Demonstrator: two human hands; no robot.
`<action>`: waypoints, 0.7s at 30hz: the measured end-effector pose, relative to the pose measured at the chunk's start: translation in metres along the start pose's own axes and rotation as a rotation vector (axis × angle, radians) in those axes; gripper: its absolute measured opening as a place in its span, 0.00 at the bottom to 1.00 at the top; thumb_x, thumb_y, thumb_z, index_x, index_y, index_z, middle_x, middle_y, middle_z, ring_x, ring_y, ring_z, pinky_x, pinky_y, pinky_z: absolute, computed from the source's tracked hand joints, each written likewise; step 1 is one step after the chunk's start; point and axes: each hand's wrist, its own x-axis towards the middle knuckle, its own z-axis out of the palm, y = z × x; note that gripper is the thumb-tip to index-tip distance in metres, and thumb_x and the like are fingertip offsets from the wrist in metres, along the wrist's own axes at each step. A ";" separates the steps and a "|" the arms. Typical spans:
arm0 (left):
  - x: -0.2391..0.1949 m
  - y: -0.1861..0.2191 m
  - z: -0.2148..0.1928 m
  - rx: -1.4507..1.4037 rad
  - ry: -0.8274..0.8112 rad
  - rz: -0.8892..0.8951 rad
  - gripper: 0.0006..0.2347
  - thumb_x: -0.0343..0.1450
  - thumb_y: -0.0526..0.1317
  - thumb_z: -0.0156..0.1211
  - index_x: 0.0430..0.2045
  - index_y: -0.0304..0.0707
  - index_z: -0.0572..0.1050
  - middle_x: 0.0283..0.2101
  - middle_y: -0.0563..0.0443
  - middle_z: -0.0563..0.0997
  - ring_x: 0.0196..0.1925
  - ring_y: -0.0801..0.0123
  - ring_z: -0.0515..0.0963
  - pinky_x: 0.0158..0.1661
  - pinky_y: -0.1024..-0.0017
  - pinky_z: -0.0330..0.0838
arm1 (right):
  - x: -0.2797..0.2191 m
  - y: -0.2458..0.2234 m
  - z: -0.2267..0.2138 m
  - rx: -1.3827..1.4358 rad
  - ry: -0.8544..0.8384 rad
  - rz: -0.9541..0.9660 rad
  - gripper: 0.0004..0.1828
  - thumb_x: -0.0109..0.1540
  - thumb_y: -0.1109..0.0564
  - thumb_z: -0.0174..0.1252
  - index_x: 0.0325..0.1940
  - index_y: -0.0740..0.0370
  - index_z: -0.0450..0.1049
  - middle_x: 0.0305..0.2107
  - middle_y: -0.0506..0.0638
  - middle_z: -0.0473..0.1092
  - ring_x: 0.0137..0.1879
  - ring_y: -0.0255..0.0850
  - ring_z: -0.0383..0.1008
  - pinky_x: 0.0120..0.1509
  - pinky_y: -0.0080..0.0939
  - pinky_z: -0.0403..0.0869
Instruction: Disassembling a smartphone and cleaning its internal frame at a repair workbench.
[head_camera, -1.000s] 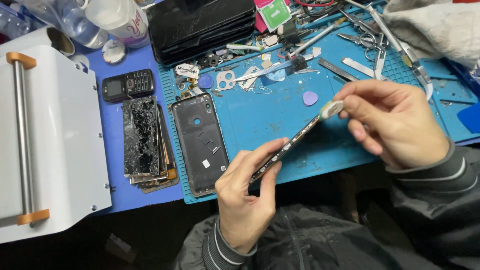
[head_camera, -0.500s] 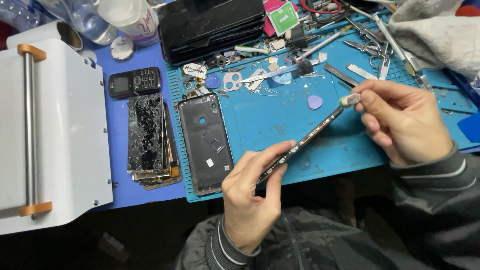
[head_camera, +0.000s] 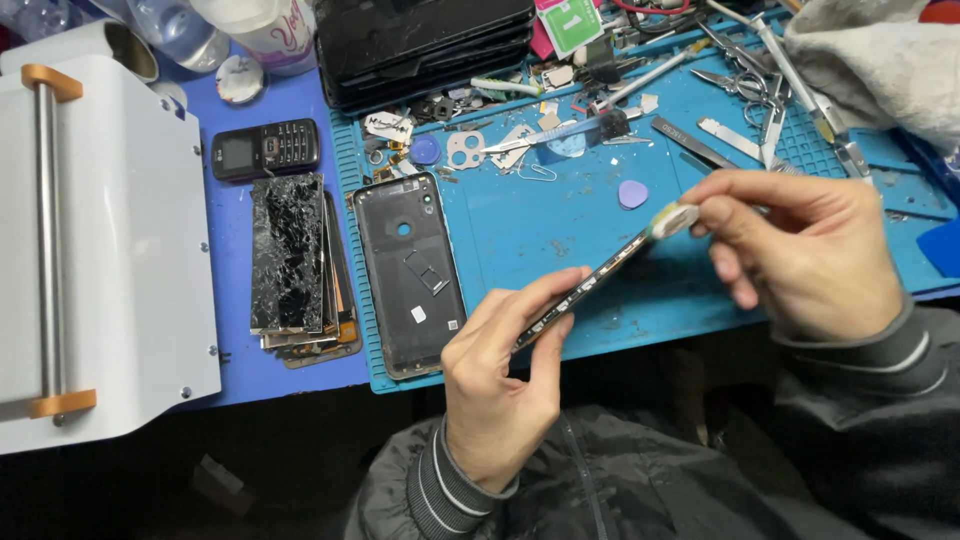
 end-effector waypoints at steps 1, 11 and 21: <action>0.000 0.001 -0.001 0.003 -0.005 0.001 0.18 0.63 0.21 0.63 0.46 0.36 0.79 0.35 0.51 0.82 0.29 0.75 0.77 0.33 0.79 0.74 | 0.002 0.000 -0.005 -0.068 0.038 -0.053 0.09 0.70 0.63 0.57 0.52 0.70 0.76 0.32 0.54 0.72 0.22 0.30 0.63 0.16 0.24 0.61; -0.001 -0.004 0.001 -0.045 -0.008 0.030 0.18 0.64 0.20 0.62 0.47 0.34 0.77 0.39 0.48 0.83 0.34 0.73 0.81 0.38 0.79 0.79 | -0.019 -0.026 0.015 -0.342 0.099 -0.194 0.07 0.70 0.71 0.59 0.52 0.76 0.77 0.32 0.56 0.73 0.23 0.34 0.65 0.22 0.27 0.63; -0.001 -0.011 0.000 -0.085 0.019 0.066 0.18 0.64 0.21 0.61 0.48 0.34 0.76 0.42 0.48 0.84 0.35 0.71 0.82 0.38 0.77 0.78 | -0.031 -0.029 0.039 -0.438 0.132 -0.247 0.04 0.75 0.71 0.60 0.54 0.75 0.78 0.34 0.57 0.73 0.25 0.35 0.64 0.24 0.28 0.63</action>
